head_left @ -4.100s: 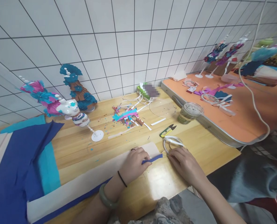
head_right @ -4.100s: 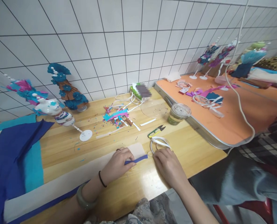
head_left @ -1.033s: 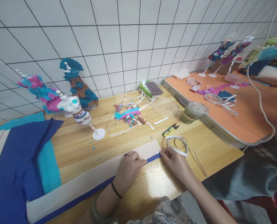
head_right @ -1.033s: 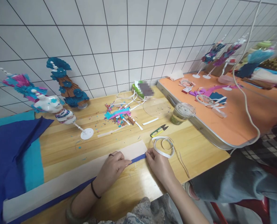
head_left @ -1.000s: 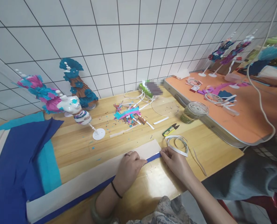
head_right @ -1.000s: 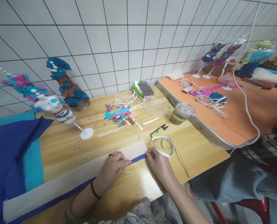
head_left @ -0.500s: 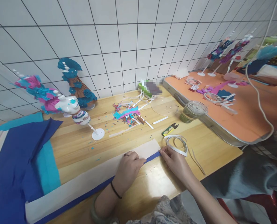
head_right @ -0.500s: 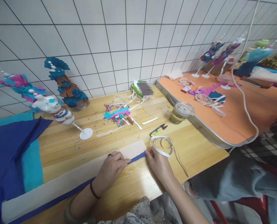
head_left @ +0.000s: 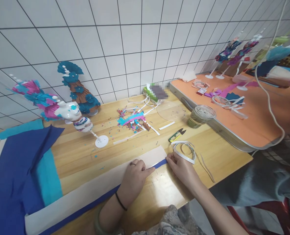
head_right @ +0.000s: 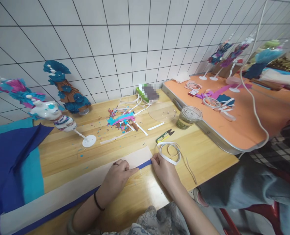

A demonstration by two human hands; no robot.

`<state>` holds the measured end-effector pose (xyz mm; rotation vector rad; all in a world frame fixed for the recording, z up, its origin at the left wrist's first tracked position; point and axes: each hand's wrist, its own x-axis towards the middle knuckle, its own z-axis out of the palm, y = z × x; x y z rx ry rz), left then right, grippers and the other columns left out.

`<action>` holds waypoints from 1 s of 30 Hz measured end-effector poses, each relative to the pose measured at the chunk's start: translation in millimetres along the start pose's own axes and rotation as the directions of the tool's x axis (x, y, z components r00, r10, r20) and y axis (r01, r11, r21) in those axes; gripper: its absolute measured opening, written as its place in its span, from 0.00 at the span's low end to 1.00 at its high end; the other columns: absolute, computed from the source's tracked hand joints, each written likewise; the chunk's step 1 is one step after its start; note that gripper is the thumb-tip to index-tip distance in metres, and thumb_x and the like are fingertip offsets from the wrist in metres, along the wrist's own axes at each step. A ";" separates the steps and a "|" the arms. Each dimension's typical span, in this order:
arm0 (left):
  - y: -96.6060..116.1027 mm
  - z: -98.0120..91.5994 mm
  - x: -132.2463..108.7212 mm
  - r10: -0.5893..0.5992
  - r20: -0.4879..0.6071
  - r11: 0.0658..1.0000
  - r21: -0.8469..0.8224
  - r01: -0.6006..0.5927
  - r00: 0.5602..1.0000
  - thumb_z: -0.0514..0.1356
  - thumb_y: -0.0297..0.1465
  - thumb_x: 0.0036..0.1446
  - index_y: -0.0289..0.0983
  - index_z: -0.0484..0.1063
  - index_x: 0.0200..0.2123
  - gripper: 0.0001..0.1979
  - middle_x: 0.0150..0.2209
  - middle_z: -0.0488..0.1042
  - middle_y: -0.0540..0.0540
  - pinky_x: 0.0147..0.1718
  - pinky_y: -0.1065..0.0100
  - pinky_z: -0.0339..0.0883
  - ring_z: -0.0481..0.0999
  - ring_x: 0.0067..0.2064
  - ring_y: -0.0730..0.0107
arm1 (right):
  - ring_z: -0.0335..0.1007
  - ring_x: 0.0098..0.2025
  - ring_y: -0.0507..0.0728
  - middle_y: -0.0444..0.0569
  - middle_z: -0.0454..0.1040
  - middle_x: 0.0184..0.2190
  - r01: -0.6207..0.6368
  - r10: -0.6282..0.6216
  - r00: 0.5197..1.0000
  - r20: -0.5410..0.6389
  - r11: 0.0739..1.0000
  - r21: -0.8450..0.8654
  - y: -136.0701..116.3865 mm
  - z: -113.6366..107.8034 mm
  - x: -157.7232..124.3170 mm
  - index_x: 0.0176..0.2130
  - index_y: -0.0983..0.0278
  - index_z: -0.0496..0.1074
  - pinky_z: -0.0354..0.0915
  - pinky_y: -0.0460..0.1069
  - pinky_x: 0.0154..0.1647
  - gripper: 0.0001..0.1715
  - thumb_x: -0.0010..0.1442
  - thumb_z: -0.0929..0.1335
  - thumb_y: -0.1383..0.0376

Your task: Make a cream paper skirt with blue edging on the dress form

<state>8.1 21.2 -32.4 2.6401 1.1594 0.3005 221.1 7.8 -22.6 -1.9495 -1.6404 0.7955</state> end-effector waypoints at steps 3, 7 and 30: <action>0.8 -0.8 -0.6 0.008 0.019 1.000 0.027 -0.009 1.000 0.57 0.29 0.59 0.47 0.74 0.43 0.12 0.30 0.65 0.48 0.33 0.65 0.56 0.61 0.34 0.67 | 0.65 0.25 0.55 0.45 0.69 0.22 -0.015 0.015 1.000 0.003 1.000 -0.017 -2.3 -1.0 0.4 0.29 0.62 0.66 0.58 0.48 0.26 0.12 0.60 0.59 0.60; 1.6 -2.1 -1.0 0.007 0.031 1.000 0.030 -0.008 1.000 0.56 0.28 0.59 0.47 0.73 0.45 0.13 0.31 0.65 0.48 0.33 0.65 0.56 0.61 0.34 0.67 | 0.63 0.23 0.55 0.44 0.67 0.20 -0.019 0.019 1.000 -0.008 1.000 -0.023 -3.9 -1.9 1.6 0.29 0.62 0.66 0.56 0.48 0.25 0.12 0.59 0.60 0.60; 0.6 0.6 -4.4 0.016 -0.011 1.000 0.004 -0.016 1.000 0.53 0.28 0.61 0.48 0.72 0.45 0.13 0.31 0.64 0.48 0.35 0.65 0.58 0.61 0.35 0.67 | 0.57 0.12 0.49 0.39 0.65 0.17 -0.019 0.040 0.998 -0.045 0.919 0.393 0.7 -3.2 -18.1 0.38 0.63 0.61 0.55 0.45 0.13 0.13 0.62 0.59 0.55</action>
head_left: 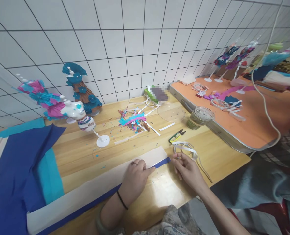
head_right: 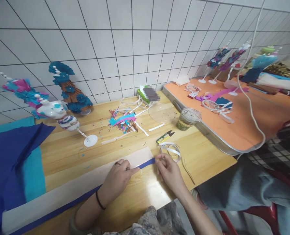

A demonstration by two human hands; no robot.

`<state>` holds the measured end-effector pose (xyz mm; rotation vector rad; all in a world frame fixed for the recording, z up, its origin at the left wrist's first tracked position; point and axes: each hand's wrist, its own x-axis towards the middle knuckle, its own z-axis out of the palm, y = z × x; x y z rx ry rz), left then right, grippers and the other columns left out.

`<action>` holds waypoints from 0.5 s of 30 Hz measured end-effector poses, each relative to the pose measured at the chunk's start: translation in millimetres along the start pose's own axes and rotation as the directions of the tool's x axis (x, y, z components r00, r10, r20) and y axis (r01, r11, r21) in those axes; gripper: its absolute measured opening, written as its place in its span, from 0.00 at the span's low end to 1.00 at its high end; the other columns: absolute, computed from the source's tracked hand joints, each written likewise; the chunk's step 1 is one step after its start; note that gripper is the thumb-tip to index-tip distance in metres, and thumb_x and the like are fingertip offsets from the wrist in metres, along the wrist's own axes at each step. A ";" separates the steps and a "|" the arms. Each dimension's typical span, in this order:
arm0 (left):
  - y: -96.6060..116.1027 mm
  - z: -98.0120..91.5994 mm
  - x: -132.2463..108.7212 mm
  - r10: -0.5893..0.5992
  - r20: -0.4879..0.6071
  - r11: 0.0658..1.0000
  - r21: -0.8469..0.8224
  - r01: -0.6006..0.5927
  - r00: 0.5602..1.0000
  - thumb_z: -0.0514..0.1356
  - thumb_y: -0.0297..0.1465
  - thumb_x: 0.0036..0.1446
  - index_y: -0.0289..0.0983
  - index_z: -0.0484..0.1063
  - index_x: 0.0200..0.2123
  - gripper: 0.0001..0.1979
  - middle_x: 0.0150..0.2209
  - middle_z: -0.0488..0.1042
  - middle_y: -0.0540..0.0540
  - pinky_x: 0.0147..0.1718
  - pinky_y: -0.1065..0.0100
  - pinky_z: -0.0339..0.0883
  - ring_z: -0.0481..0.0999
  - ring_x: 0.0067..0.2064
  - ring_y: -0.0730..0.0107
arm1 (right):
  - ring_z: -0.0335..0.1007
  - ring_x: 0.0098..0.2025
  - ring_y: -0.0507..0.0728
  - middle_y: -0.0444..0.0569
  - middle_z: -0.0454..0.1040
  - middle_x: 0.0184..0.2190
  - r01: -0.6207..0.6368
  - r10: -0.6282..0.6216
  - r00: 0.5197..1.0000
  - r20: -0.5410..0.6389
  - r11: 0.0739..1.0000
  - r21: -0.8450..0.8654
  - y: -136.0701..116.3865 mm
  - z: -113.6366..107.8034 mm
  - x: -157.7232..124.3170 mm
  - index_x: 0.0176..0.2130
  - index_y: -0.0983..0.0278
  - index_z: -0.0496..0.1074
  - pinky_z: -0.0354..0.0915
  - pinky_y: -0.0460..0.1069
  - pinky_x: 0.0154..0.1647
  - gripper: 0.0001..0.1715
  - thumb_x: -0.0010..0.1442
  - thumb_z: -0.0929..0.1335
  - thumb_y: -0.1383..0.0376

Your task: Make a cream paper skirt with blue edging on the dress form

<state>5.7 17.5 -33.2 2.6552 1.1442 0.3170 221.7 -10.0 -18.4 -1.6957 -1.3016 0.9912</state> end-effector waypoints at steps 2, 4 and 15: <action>0.0 -0.2 0.3 -0.001 -0.001 1.000 0.002 0.001 1.000 0.53 0.28 0.61 0.47 0.72 0.45 0.13 0.31 0.64 0.48 0.35 0.65 0.58 0.61 0.35 0.67 | 0.67 0.21 0.52 0.45 0.71 0.23 0.193 -0.202 0.978 -0.057 0.971 -0.138 -0.2 1.9 -11.5 0.37 0.63 0.65 0.64 0.47 0.21 0.11 0.63 0.60 0.58; 0.3 -0.4 0.8 -0.003 -0.002 1.000 0.000 0.003 1.000 0.52 0.28 0.61 0.47 0.72 0.45 0.13 0.31 0.64 0.48 0.35 0.65 0.58 0.61 0.35 0.68 | 0.73 0.35 0.56 0.52 0.76 0.33 0.419 -0.443 0.896 -0.004 0.849 -0.322 0.1 6.4 -21.2 0.39 0.64 0.69 0.69 0.52 0.36 0.10 0.63 0.61 0.63; 8.4 -21.1 -2.6 -0.039 0.139 0.995 0.095 0.025 0.990 0.51 0.31 0.62 0.43 0.72 0.41 0.11 0.33 0.65 0.47 0.35 0.65 0.59 0.63 0.38 0.65 | 0.59 0.60 0.64 0.61 0.67 0.56 0.623 -0.604 0.717 0.347 0.334 -0.707 15.8 30.9 -29.2 0.54 0.71 0.67 0.59 0.62 0.58 0.22 0.63 0.62 0.64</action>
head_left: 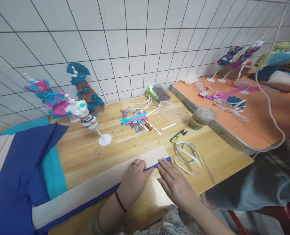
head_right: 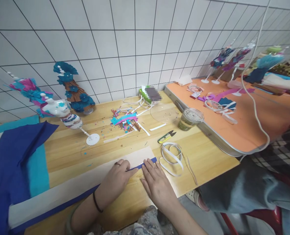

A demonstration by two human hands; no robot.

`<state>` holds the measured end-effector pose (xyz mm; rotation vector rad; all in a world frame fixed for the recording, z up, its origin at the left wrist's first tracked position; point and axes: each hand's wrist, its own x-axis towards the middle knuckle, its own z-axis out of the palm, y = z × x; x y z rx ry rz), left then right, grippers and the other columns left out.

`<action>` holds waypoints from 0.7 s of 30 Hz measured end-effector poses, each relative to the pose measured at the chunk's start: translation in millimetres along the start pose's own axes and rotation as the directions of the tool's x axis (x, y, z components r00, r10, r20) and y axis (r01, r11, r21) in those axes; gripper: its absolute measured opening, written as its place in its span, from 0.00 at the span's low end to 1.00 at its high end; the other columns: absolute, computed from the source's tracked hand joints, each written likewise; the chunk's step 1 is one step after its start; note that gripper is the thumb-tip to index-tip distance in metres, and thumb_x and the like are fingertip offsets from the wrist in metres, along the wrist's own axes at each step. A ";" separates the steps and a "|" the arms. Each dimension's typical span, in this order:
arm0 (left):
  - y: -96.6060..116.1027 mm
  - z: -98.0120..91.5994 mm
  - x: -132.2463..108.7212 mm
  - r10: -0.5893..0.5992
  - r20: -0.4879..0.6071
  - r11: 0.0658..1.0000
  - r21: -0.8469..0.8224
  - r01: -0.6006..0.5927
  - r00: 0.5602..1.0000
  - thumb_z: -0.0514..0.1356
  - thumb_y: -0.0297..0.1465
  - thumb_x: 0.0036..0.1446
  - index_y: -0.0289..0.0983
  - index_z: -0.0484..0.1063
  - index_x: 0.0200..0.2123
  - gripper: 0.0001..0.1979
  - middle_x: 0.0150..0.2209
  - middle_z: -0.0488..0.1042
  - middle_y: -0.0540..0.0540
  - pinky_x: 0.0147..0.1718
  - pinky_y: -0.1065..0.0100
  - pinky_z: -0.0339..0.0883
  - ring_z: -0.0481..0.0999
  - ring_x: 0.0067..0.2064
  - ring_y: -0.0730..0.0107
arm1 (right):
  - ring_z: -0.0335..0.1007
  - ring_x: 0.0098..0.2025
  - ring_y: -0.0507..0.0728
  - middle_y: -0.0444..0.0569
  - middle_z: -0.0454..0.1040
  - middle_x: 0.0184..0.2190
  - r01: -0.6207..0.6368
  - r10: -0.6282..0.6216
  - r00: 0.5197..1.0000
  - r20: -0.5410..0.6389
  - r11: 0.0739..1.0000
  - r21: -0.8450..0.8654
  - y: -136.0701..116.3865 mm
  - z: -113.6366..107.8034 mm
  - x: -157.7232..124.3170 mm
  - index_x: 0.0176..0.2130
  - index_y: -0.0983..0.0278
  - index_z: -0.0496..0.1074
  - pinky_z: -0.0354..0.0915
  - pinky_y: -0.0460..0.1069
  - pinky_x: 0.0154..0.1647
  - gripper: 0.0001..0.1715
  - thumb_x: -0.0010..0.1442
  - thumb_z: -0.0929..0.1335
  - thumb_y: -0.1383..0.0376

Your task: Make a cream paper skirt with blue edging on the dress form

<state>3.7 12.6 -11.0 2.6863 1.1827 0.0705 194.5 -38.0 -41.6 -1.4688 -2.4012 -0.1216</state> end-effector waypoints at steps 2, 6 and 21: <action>-2.5 -6.2 -5.1 -0.021 0.042 1.000 0.018 0.020 0.999 0.51 0.32 0.62 0.41 0.73 0.40 0.10 0.35 0.66 0.46 0.35 0.65 0.60 0.63 0.39 0.64 | 0.59 0.60 0.64 0.60 0.66 0.56 0.001 -0.001 1.000 0.008 1.000 -0.009 0.1 -0.3 0.0 0.54 0.70 0.68 0.59 0.63 0.58 0.21 0.63 0.62 0.64; -13.2 -14.1 -22.2 -0.069 0.088 0.997 0.026 0.067 0.994 0.53 0.30 0.61 0.40 0.73 0.38 0.09 0.36 0.66 0.45 0.37 0.64 0.62 0.64 0.39 0.64 | 0.60 0.59 0.65 0.61 0.66 0.56 -0.006 0.006 1.000 0.011 1.000 -0.011 -0.4 -2.2 1.9 0.52 0.68 0.70 0.59 0.63 0.57 0.19 0.63 0.62 0.64; -30.7 9.1 -84.8 -0.070 -0.258 0.985 0.136 0.108 0.964 0.61 0.19 0.50 0.40 0.72 0.46 0.20 0.44 0.69 0.41 0.41 0.59 0.70 0.67 0.45 0.59 | 0.64 0.56 0.66 0.63 0.66 0.55 -0.068 0.068 0.997 -0.024 0.997 -0.019 -7.5 2.2 7.3 0.51 0.68 0.71 0.59 0.65 0.56 0.20 0.64 0.60 0.61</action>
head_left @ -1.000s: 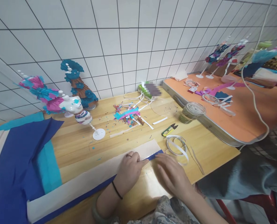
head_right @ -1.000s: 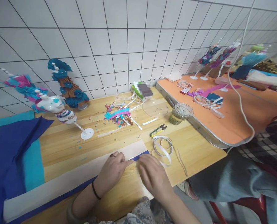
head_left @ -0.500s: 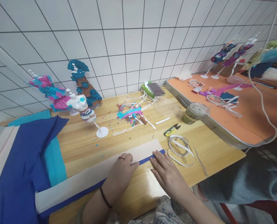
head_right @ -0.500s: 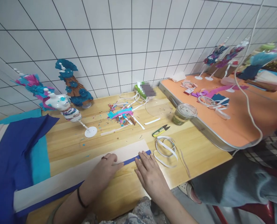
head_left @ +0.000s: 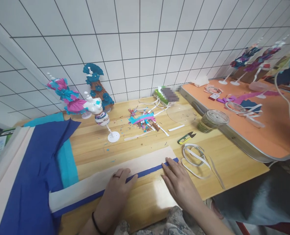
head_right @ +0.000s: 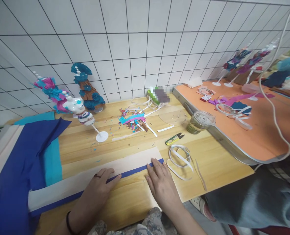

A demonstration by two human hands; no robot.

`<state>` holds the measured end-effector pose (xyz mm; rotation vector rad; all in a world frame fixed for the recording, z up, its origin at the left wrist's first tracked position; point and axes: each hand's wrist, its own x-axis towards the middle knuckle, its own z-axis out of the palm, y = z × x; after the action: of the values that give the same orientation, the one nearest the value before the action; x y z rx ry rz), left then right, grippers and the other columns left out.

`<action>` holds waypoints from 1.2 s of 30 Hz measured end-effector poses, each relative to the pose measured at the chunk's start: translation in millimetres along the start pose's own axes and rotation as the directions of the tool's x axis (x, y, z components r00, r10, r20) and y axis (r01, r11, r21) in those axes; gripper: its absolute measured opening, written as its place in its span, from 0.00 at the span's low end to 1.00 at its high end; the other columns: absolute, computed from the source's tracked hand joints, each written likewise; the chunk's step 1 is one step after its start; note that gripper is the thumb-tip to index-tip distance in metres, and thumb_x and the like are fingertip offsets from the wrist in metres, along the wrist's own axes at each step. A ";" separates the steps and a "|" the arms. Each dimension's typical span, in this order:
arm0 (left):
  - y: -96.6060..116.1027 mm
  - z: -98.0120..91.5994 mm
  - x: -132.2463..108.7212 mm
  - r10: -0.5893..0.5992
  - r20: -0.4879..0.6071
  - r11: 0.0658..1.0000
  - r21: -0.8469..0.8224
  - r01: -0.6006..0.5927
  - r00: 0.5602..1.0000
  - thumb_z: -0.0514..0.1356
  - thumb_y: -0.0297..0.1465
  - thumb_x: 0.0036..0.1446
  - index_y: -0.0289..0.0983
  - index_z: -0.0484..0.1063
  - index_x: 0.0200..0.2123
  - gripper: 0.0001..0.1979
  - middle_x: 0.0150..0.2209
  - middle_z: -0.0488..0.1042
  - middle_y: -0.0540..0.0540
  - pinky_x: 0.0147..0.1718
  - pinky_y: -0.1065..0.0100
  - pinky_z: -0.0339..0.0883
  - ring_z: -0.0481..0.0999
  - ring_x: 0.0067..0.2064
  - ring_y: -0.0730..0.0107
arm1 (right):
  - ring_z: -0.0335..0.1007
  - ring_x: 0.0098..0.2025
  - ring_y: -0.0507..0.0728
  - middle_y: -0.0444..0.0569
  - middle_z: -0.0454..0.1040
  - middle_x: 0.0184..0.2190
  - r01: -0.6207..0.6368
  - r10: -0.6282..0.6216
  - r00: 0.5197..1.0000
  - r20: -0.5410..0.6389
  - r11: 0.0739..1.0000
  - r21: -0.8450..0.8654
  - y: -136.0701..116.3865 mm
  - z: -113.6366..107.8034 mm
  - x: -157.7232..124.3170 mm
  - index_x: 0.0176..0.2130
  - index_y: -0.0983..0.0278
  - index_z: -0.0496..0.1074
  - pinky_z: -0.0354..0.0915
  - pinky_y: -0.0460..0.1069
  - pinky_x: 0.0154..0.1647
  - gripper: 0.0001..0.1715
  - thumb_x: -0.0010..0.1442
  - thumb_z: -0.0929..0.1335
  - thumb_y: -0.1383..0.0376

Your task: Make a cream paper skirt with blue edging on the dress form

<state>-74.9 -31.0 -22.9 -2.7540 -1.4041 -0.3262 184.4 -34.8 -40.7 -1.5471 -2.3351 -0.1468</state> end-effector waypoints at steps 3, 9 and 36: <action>0.5 2.2 -4.1 0.007 -0.044 1.000 0.019 -0.006 0.999 0.60 0.20 0.52 0.39 0.73 0.45 0.17 0.44 0.70 0.40 0.41 0.59 0.70 0.68 0.45 0.59 | 0.63 0.56 0.66 0.63 0.66 0.55 0.009 -0.009 1.000 0.008 1.000 -0.008 0.0 -0.7 -0.2 0.51 0.68 0.70 0.60 0.65 0.55 0.21 0.64 0.61 0.61; 0.9 3.3 -10.3 -0.004 -0.119 1.000 0.015 0.006 0.993 0.56 0.20 0.55 0.38 0.73 0.45 0.16 0.45 0.71 0.41 0.43 0.59 0.69 0.67 0.47 0.59 | 0.63 0.56 0.67 0.63 0.64 0.56 0.010 -0.010 0.999 0.030 1.000 -0.022 -2.3 0.0 0.3 0.51 0.64 0.71 0.59 0.66 0.55 0.20 0.63 0.62 0.60; 10.4 4.2 -15.8 -0.136 -0.103 0.990 -0.041 0.132 0.985 0.54 0.15 0.52 0.40 0.73 0.46 0.21 0.47 0.72 0.44 0.46 0.58 0.67 0.66 0.49 0.59 | 0.53 0.61 0.69 0.62 0.59 0.59 -0.024 0.026 0.999 -0.018 0.993 0.117 -12.0 -8.8 4.8 0.49 0.66 0.72 0.60 0.65 0.55 0.18 0.62 0.63 0.62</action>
<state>-74.7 -49.2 -29.6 -2.6298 -1.5735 -0.4976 173.8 -37.8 -29.6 -1.5112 -2.2654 -0.0191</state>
